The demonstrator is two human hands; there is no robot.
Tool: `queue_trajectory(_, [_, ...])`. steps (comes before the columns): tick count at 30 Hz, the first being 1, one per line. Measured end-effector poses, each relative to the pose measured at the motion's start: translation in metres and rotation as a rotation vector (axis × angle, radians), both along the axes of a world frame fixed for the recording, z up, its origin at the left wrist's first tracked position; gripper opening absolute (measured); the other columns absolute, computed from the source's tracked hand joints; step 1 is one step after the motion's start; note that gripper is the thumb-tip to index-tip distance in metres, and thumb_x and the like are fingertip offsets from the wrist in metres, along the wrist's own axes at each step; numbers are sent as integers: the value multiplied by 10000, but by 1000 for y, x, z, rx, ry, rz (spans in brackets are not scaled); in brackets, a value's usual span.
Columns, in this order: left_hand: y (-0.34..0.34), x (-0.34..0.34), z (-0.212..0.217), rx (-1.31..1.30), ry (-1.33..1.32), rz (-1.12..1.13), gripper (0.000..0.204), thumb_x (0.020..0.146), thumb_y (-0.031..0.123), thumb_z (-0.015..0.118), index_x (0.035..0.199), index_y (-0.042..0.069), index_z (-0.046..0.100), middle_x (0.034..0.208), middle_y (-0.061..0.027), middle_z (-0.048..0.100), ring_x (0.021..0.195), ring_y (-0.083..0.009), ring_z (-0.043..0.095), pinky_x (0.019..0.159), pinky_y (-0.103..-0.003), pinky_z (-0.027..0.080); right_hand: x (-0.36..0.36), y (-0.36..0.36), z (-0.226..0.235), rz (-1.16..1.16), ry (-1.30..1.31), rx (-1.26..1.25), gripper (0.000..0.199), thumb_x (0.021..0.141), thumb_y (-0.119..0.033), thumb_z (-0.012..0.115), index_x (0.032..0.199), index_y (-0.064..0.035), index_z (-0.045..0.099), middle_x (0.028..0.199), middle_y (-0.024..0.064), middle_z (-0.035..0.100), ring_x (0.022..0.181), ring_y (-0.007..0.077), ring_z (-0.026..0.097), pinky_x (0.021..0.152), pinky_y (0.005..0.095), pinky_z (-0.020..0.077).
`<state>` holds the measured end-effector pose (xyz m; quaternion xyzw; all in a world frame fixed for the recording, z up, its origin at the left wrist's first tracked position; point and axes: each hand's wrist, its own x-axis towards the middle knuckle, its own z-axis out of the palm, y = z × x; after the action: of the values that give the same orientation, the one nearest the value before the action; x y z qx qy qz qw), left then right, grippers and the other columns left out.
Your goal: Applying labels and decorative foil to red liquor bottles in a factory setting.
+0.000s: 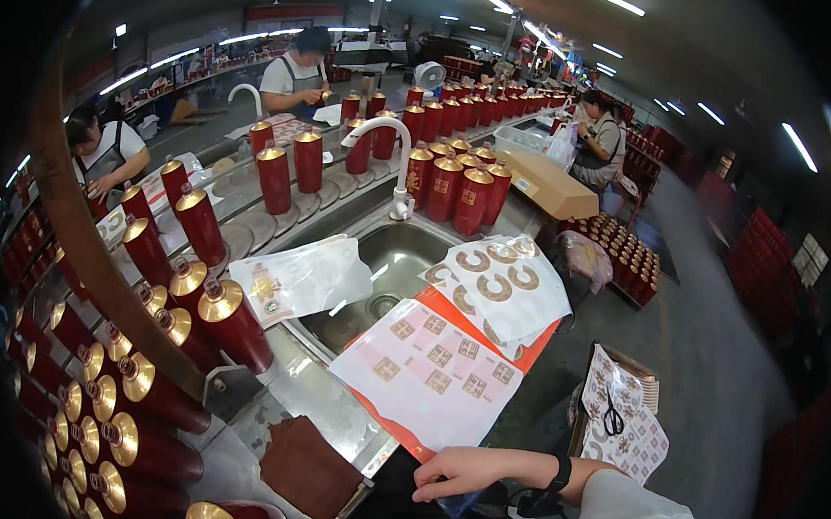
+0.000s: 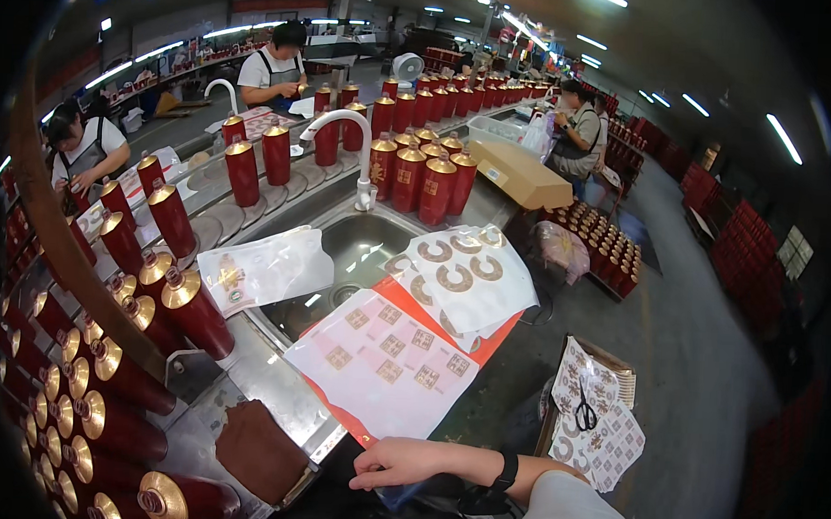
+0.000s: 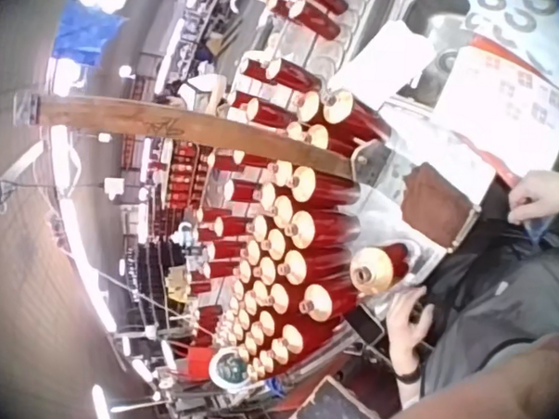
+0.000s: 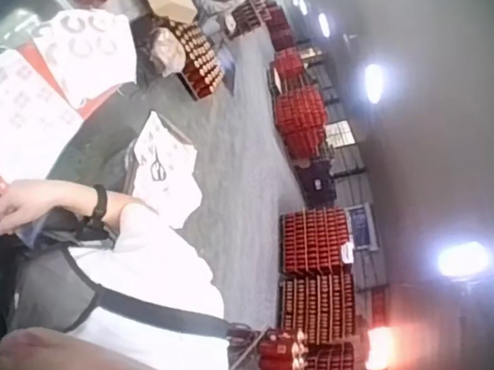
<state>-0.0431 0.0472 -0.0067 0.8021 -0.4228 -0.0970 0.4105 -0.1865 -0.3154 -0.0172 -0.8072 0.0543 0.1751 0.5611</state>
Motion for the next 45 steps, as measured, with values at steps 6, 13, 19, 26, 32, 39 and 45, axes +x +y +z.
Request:
queue_trajectory(6, [-3,5,1,18,-29,-21,270,814,113,703,1051,-10,668,994,-182,674,933,-390,614,862,-448,481,-5,-3,-12,-16,-43,13,434,996,-413,583,798,-30,631,691,38,647,598,133,552,562,301,417])
queue_trajectory(13, [-7,4,2,25,-45,-18,265,806,75,696,1054,-13,661,995,-187,668,931,-384,614,862,-443,481,-9,-4,-8,-14,-2,16,424,998,-420,579,824,-40,646,719,33,656,630,135,563,588,295,426])
queue_trajectory(19, [-7,3,-2,-5,-36,-34,269,802,60,695,1059,-7,658,977,-180,663,915,-376,616,855,-435,484,-12,-5,-17,3,1,10,421,1000,-425,569,835,-47,652,732,34,660,642,138,574,598,295,429])
queue_trajectory(26, [-7,3,-3,-14,-20,-2,243,805,65,694,1035,-9,671,954,-175,668,905,-371,620,847,-438,486,-9,-4,-15,17,12,9,423,1002,-424,565,832,-47,649,719,32,657,634,139,572,596,296,426])
queue_trajectory(32, [-8,0,-1,-17,-32,25,243,799,60,693,1032,-7,674,949,-172,674,902,-368,625,845,-437,487,-11,-4,-7,24,32,1,408,1000,-412,573,837,-47,654,739,32,670,647,139,584,607,299,438])
queue_trajectory(39, [-11,4,2,-87,-72,81,223,787,44,694,1007,8,683,931,-161,687,869,-360,642,839,-433,496,-15,-5,-10,9,49,4,360,993,-396,593,890,-61,675,795,25,689,741,150,632,692,288,473])
queue_trajectory(45, [-18,11,-1,-253,-254,77,212,858,149,683,1005,-3,685,931,-155,690,858,-352,644,815,-425,506,-11,-4,-6,30,112,16,344,996,-391,594,912,-71,688,776,21,664,731,122,598,675,280,455])
